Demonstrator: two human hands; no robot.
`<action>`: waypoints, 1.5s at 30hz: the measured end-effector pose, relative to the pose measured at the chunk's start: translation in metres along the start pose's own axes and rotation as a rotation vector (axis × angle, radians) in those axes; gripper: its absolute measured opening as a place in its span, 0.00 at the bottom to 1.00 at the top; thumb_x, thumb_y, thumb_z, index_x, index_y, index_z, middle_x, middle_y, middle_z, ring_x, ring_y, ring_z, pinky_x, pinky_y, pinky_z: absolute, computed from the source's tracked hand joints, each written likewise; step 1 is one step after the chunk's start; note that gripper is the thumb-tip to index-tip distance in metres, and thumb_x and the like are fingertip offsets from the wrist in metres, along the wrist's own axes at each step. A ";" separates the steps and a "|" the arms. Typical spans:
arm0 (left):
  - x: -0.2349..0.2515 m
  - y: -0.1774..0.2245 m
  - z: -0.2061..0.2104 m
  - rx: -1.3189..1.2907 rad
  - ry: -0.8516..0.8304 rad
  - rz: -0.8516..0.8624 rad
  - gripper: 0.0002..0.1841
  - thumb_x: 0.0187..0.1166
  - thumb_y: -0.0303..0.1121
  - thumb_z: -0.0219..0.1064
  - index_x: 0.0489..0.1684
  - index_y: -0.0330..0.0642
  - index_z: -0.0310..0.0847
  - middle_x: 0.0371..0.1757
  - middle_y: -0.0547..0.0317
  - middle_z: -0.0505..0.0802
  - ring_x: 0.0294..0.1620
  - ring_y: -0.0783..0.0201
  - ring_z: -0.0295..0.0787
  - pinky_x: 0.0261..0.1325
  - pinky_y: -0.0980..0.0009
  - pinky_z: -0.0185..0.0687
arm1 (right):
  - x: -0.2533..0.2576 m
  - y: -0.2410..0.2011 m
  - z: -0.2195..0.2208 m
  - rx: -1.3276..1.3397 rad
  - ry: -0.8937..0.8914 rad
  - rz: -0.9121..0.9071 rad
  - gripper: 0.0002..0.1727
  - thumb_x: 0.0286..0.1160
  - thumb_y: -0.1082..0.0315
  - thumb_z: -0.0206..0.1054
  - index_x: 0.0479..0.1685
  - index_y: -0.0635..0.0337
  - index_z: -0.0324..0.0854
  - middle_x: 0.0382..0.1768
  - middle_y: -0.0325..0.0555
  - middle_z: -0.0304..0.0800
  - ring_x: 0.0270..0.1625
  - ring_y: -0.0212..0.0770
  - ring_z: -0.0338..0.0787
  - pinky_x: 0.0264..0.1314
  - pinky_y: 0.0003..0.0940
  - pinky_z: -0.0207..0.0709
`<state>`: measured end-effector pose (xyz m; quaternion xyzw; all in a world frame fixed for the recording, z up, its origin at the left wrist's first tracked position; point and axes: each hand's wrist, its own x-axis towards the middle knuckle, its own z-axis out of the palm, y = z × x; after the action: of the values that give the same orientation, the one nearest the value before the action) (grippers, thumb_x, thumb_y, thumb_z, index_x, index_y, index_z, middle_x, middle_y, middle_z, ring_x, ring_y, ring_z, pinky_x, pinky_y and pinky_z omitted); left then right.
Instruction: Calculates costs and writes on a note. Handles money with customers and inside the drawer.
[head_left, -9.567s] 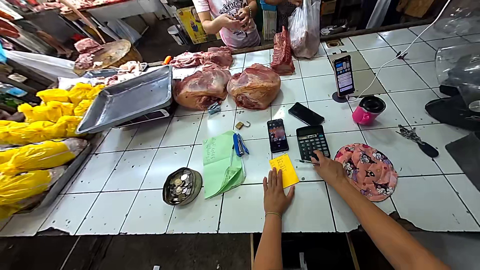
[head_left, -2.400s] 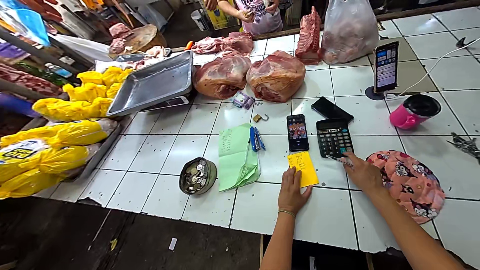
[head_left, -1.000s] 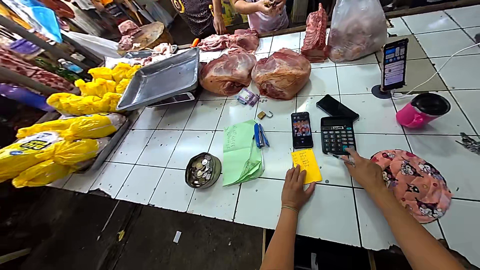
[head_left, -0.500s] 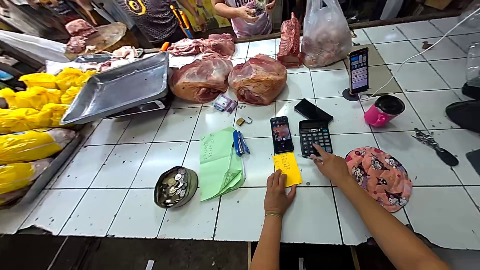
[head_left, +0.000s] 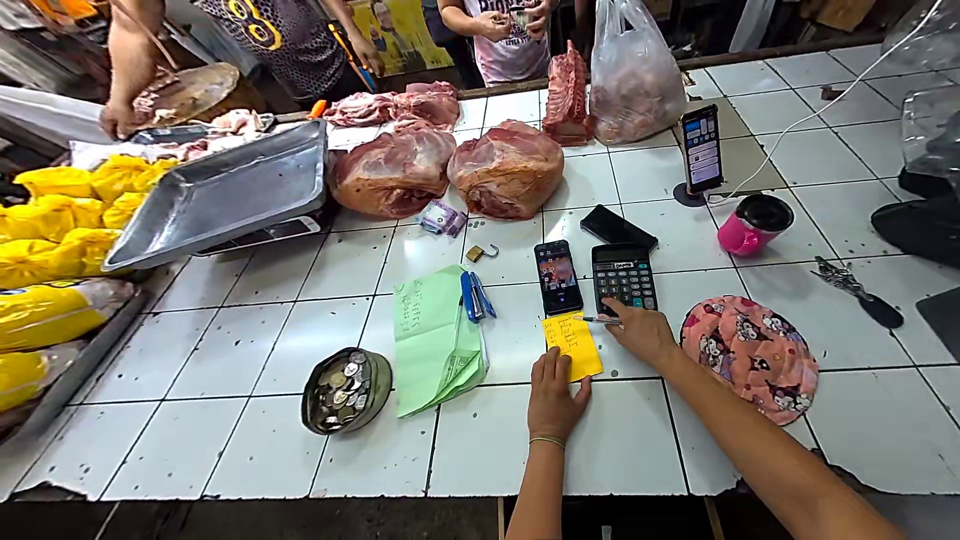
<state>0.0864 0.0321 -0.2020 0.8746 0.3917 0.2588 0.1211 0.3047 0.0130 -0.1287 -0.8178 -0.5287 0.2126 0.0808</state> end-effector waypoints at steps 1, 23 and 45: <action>0.001 0.000 0.000 -0.004 0.000 0.001 0.25 0.65 0.49 0.73 0.47 0.34 0.92 0.65 0.39 0.91 0.67 0.38 0.88 0.75 0.49 0.78 | -0.002 0.001 -0.002 0.026 0.048 -0.005 0.30 0.90 0.44 0.52 0.85 0.46 0.73 0.50 0.59 0.95 0.54 0.63 0.94 0.55 0.61 0.82; -0.004 0.002 0.001 -0.047 0.093 0.081 0.19 0.70 0.45 0.72 0.42 0.35 0.95 0.57 0.41 0.96 0.60 0.41 0.93 0.67 0.52 0.85 | -0.058 0.039 0.033 0.043 0.243 0.003 0.24 0.89 0.52 0.60 0.72 0.57 0.84 0.42 0.63 0.96 0.41 0.69 0.95 0.40 0.67 0.82; -0.006 0.001 0.001 -0.022 0.077 0.065 0.20 0.70 0.45 0.72 0.42 0.34 0.95 0.58 0.41 0.95 0.58 0.40 0.94 0.65 0.50 0.85 | -0.019 0.026 -0.008 0.096 0.238 0.075 0.26 0.91 0.50 0.54 0.80 0.53 0.78 0.49 0.65 0.95 0.51 0.70 0.94 0.52 0.68 0.81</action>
<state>0.0846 0.0272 -0.2048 0.8750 0.3645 0.3002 0.1069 0.3232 -0.0144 -0.1255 -0.8516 -0.4736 0.1421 0.1741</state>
